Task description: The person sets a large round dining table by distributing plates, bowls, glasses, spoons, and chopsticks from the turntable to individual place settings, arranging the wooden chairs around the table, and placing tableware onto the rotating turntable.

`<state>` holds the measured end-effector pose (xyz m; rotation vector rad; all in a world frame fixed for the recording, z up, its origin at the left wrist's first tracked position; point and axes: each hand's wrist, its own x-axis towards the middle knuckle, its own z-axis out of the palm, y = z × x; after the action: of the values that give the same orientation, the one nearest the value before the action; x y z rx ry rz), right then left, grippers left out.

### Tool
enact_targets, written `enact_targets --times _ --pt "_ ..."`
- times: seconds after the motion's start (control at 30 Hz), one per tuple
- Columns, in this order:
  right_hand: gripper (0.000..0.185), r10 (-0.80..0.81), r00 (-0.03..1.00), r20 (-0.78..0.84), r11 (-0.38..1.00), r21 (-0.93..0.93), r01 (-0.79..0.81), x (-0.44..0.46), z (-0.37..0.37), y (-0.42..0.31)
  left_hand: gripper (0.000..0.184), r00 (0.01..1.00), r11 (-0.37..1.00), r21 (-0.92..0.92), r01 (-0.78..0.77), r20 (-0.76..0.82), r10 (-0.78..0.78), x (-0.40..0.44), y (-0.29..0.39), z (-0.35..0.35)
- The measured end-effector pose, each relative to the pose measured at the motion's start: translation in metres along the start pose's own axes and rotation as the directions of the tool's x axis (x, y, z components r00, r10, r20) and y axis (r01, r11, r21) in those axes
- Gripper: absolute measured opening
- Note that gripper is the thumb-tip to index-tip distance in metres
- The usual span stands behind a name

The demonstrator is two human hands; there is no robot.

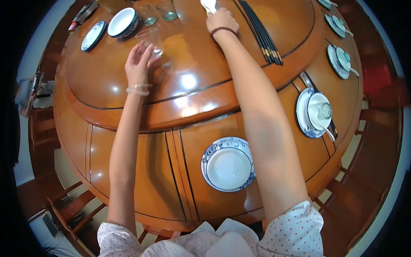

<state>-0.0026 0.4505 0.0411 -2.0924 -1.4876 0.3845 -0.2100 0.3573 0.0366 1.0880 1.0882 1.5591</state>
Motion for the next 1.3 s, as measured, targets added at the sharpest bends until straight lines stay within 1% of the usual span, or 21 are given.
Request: enact_targets --times 0.07,0.13,0.17,0.27,0.3,0.33,0.37,0.4,0.47,0.53,0.6,0.67,0.77,0.87,0.97,1.07,1.13,1.2,1.23,1.27,1.3 --pt "0.042 -0.061 0.984 -0.169 0.998 -0.001 0.062 0.005 0.014 0.006 0.043 0.990 0.990 -0.024 0.139 0.041 -0.138 -0.053 0.029 0.009" --pt "0.046 0.048 0.998 -0.034 0.978 0.203 -0.040 -0.004 -0.011 -0.001 0.050 0.985 0.985 -0.002 0.170 0.031 -0.170 -0.107 0.038 0.010" --pt "0.041 0.002 0.991 -0.136 0.965 0.261 0.034 0.003 -0.001 0.010 0.055 0.978 0.977 0.102 0.186 0.080 -0.194 -0.137 0.045 0.007" --pt "0.031 -0.224 0.973 -0.062 0.834 0.504 0.224 -0.007 -0.034 0.034 0.064 0.963 0.959 0.264 0.107 0.213 -0.166 -0.213 0.064 0.013" --pt "0.023 -0.309 0.897 -0.317 0.710 0.550 0.439 -0.024 -0.038 0.050 0.062 0.946 0.918 0.382 0.105 0.247 -0.211 -0.235 0.066 0.012" --pt "0.017 -0.366 0.895 -0.255 0.506 0.753 0.421 -0.052 -0.059 0.061 0.060 0.926 0.864 0.494 0.095 0.275 -0.259 -0.253 0.066 0.013" --pt "0.015 -0.236 0.968 0.080 0.212 0.977 -0.029 -0.087 -0.091 0.061 0.058 0.918 0.808 0.588 0.033 0.302 -0.257 -0.264 0.069 0.019" --pt "0.020 -0.281 0.959 0.039 0.185 0.983 0.014 -0.107 -0.103 0.079 0.056 0.909 0.740 0.672 -0.029 0.326 -0.260 -0.274 0.070 0.027" --pt "0.029 -0.329 0.929 0.171 0.318 0.946 -0.062 -0.153 -0.140 0.111 0.053 0.925 0.704 0.706 -0.081 0.316 -0.210 -0.287 0.065 0.040" --pt "0.024 -0.216 0.953 0.211 0.257 0.954 -0.153 -0.200 -0.163 0.121 0.049 0.910 0.577 0.772 -0.266 0.399 -0.114 -0.292 0.061 0.050" --pt "0.028 -0.228 0.941 0.250 0.196 0.958 -0.207 -0.234 -0.170 0.146 0.047 0.903 0.548 0.788 -0.280 0.411 -0.129 -0.292 0.060 0.061" --pt "0.025 -0.212 0.931 0.297 0.147 0.951 -0.270 -0.265 -0.171 0.164 0.050 0.875 0.402 0.838 -0.368 0.459 -0.156 -0.291 0.054 0.067" --pt "0.024 -0.049 0.913 0.405 0.120 0.910 -0.397 -0.313 -0.173 0.178 0.052 0.854 0.371 0.843 -0.390 0.482 -0.196 -0.293 0.052 0.075" --pt "0.022 -0.060 0.826 0.561 0.036 0.828 -0.560 -0.349 -0.174 0.185 0.055 0.839 0.359 0.841 -0.404 0.497 -0.222 -0.295 0.050 0.083" --pt "0.022 -0.163 0.786 0.596 -0.014 0.796 -0.606 -0.377 -0.170 0.187 0.055 0.838 0.338 0.851 -0.403 0.491 -0.238 -0.298 0.047 0.087" --pt "0.022 -0.245 0.721 0.648 -0.023 0.740 -0.673 -0.391 -0.168 0.181 0.058 0.845 0.358 0.854 -0.378 0.476 -0.243 -0.301 0.046 0.084" --pt "0.021 -0.281 0.698 0.659 -0.018 0.723 -0.690 -0.401 -0.165 0.174 0.063 0.911 0.510 0.828 -0.233 0.369 -0.184 -0.307 0.051 0.082" --pt "0.024 -0.286 0.623 0.728 0.073 0.665 -0.743 -0.406 -0.167 0.161 0.065 0.963 0.529 0.833 -0.164 0.251 -0.096 -0.323 0.062 0.072" --pt "0.024 -0.319 0.592 0.740 0.070 0.641 -0.764 -0.412 -0.164 0.156 0.056 0.975 0.538 0.831 -0.144 0.212 -0.066 -0.337 0.069 0.062" --pt "0.025 -0.352 0.559 0.751 0.068 0.616 -0.785 -0.418 -0.160 0.151 0.044 0.989 0.632 0.775 -0.012 0.101 -0.106 -0.354 0.076 0.053" --pt "0.026 -0.394 0.537 0.746 0.052 0.602 -0.797 -0.423 -0.156 0.145 0.033 0.977 0.678 0.732 0.066 0.091 -0.194 -0.360 0.087 0.051"
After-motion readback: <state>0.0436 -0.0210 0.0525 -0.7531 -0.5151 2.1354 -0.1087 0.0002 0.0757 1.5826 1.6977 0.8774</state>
